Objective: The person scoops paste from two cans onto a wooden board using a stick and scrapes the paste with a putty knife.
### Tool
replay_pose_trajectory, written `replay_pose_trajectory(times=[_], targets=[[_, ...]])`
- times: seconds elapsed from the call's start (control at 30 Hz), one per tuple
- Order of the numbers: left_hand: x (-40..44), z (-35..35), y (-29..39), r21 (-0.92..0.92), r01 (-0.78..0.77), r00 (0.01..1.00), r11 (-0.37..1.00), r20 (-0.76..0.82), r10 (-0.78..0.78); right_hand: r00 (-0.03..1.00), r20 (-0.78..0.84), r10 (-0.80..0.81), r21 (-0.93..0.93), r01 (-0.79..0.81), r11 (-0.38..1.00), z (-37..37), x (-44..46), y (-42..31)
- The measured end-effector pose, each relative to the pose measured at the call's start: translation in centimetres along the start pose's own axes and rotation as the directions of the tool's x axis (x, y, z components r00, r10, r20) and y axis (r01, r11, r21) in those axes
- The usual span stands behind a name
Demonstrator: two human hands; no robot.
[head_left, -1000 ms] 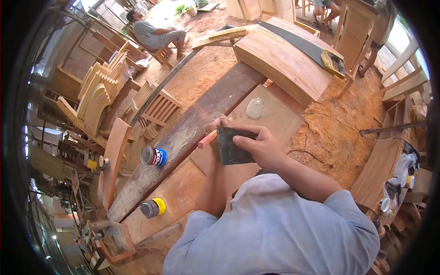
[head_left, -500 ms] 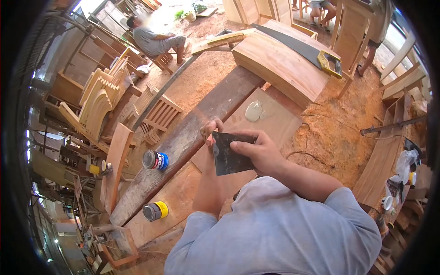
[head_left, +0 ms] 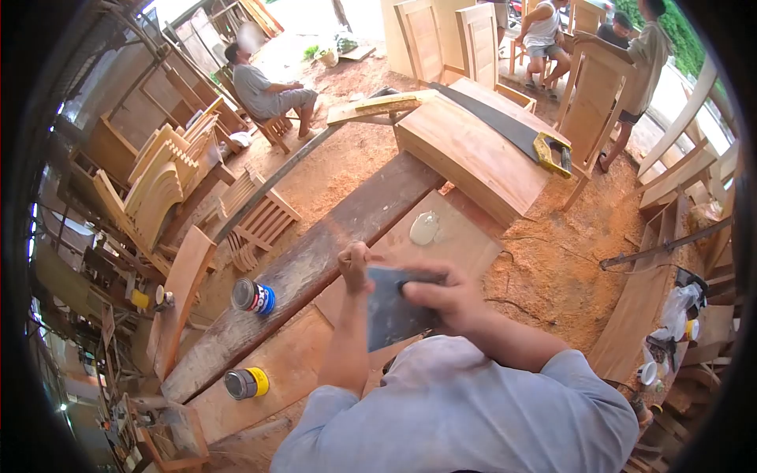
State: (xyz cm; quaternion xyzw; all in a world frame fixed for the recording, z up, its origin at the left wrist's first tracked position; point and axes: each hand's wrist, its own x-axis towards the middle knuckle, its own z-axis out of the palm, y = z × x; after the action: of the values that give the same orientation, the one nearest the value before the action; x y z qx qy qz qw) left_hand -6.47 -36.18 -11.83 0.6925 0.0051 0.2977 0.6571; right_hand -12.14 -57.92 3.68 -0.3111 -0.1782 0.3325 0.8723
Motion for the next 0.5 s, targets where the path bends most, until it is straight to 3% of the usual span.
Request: replay_pose_trajectory(times=[0.03, 0.1, 0.17, 0.23, 0.27, 0.33, 0.37, 0.43, 0.47, 0.5], targets=[[-0.2, -0.1, 0.4, 0.001, 0.006, 1.0, 1.0, -0.008, -0.006, 1.0, 0.0, 0.01, 0.0, -0.01, 1.0, -0.5, -0.2, -0.2], [-0.2, -0.3, 1.0, -0.31, 0.235, 0.961, 0.921, -0.066, -0.267, 0.984, -0.178, -0.007, 0.088, 0.023, 0.996, -2.2, 0.0, -1.0], [0.1, 0.4, 2.5, -0.239, 0.34, 0.914, 0.91, -0.144, -0.379, 0.985, -0.162, -0.055, 0.004, 0.056, 0.998, -3.7, 0.6, -1.4], [0.4, 0.3, 0.9, -0.53, 0.22, 0.968, 0.819, 0.012, -0.252, 0.972, -0.229, -0.05, -0.014, 0.048, 0.999, -3.8, 1.1, -0.9], [0.5, 1.0, 2.0, -0.528, 0.223, 0.965, 0.82, 0.001, -0.262, 0.98, -0.2, -0.011, -0.022, 0.007, 1.0, -3.8, 1.4, -0.8], [0.7, 2.5, 4.6, -0.652, 0.109, 0.991, 0.751, 0.13, -0.031, 0.982, -0.185, 0.05, -0.016, -0.054, 0.998, -3.0, 1.6, -0.3], [0.6, 2.6, 5.5, -0.648, 0.112, 0.99, 0.753, 0.135, -0.031, 0.982, -0.185, 0.047, -0.011, -0.05, 0.999, -2.7, 1.7, -0.1], [0.4, 2.6, 6.5, -0.652, 0.404, 0.908, 0.642, 0.372, -0.194, 0.983, -0.172, 0.059, -0.165, -0.087, 0.982, -2.1, 1.9, 0.4], [0.6, 3.1, 6.2, -0.523, 0.208, 0.958, 0.827, 0.28, -0.065, 0.984, -0.176, 0.027, -0.202, -0.063, 0.977, -1.9, 1.9, 0.7], [0.7, 3.3, 6.4, -0.518, 0.216, 0.955, 0.828, 0.289, -0.068, 0.983, -0.181, 0.022, -0.195, -0.058, 0.979, -1.7, 2.0, 0.9]])
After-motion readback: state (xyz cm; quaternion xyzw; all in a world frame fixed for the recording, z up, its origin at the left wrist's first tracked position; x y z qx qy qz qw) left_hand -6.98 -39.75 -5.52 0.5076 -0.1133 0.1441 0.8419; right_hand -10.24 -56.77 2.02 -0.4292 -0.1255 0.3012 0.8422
